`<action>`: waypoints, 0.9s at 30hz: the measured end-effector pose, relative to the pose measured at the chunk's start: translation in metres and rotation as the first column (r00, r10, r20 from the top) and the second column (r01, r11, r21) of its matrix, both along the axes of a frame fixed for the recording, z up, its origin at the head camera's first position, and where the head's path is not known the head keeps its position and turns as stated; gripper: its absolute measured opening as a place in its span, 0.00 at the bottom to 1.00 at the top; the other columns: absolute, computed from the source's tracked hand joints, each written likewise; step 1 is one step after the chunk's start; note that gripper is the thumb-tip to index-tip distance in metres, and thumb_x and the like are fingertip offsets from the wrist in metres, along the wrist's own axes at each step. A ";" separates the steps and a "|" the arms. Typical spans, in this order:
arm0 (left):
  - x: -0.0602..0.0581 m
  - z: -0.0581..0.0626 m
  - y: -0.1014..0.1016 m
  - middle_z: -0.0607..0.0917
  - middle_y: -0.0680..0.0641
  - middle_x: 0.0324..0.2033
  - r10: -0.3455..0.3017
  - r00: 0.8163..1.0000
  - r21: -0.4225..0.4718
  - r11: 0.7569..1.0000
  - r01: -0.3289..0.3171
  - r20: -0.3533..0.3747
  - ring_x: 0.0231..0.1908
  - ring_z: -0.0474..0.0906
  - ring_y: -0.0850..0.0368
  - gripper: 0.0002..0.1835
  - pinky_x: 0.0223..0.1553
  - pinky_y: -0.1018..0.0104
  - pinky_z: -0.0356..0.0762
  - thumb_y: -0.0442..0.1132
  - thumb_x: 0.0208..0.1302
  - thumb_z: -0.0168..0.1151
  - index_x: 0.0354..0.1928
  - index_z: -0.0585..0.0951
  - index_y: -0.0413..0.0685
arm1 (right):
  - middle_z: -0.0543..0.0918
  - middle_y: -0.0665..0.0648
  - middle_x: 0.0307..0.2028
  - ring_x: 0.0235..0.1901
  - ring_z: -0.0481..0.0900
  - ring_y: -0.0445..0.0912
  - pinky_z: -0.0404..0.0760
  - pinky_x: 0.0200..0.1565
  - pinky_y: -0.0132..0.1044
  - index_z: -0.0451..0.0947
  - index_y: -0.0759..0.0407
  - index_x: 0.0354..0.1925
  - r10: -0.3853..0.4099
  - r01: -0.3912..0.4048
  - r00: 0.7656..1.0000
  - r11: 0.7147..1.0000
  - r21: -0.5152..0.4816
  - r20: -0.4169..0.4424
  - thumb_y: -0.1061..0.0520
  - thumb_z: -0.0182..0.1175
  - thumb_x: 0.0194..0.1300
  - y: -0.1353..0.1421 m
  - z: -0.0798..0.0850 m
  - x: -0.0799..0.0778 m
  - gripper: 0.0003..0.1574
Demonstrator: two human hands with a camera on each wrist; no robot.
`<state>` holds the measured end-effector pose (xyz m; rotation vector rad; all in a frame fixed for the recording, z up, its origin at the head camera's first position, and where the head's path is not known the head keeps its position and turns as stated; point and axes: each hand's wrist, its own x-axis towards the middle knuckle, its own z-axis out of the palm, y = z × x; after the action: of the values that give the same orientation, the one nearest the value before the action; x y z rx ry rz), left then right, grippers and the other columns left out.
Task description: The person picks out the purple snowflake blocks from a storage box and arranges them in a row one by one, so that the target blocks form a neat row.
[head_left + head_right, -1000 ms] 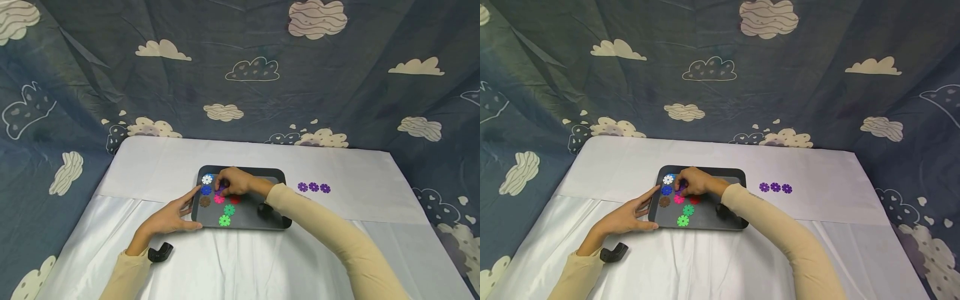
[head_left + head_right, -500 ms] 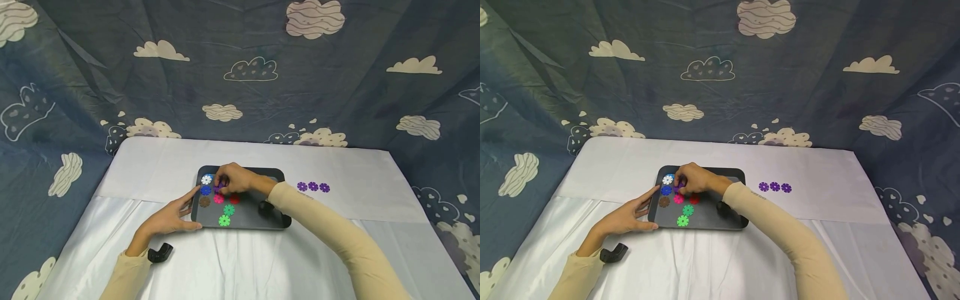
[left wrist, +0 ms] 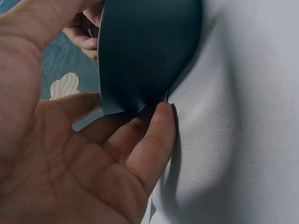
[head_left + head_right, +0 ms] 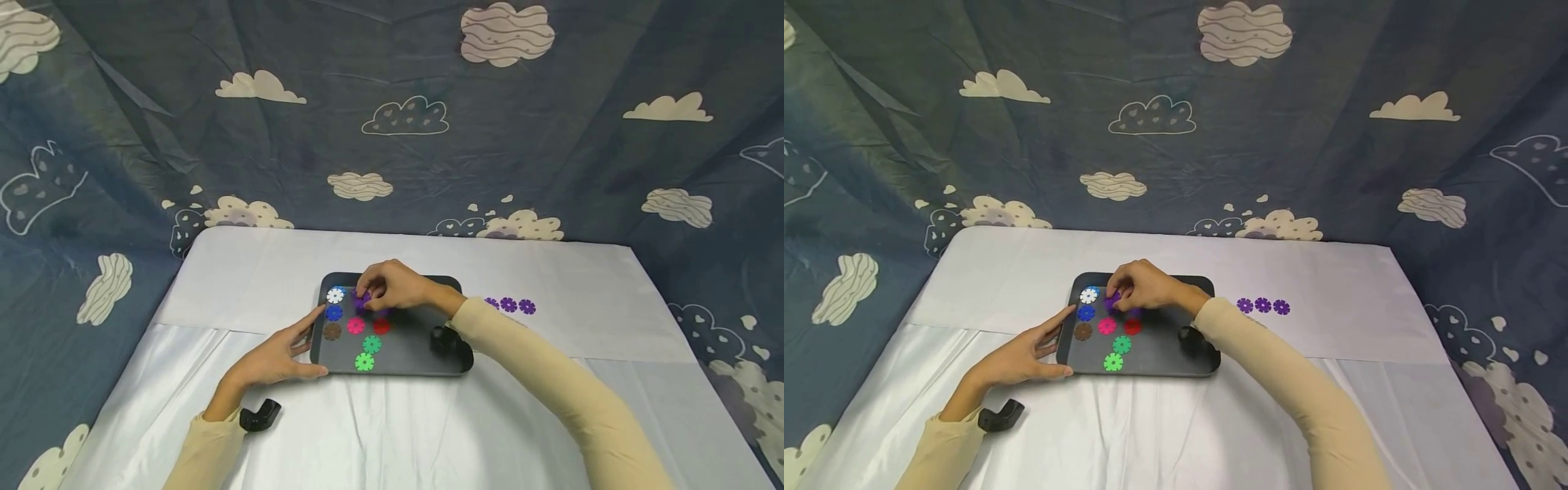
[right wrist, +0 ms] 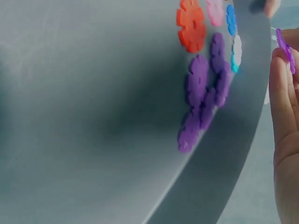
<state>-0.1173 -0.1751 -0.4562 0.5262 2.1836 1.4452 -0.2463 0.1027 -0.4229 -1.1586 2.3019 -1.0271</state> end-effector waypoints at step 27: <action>0.001 0.002 0.002 0.45 0.34 0.78 0.009 1.000 -0.003 1.000 -0.009 0.011 0.77 0.46 0.36 0.61 0.73 0.48 0.64 0.41 0.55 0.78 0.81 0.44 0.52 | 0.87 0.59 0.47 0.39 0.85 0.48 0.89 0.48 0.35 0.87 0.61 0.45 -0.257 0.280 0.952 0.950 -0.140 0.165 0.62 0.73 0.59 0.098 0.034 -0.003 0.13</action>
<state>-0.1161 -0.1735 -0.4541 0.5069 2.1818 1.4465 -0.2496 0.2006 -0.3890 -0.8059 2.3379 -1.3720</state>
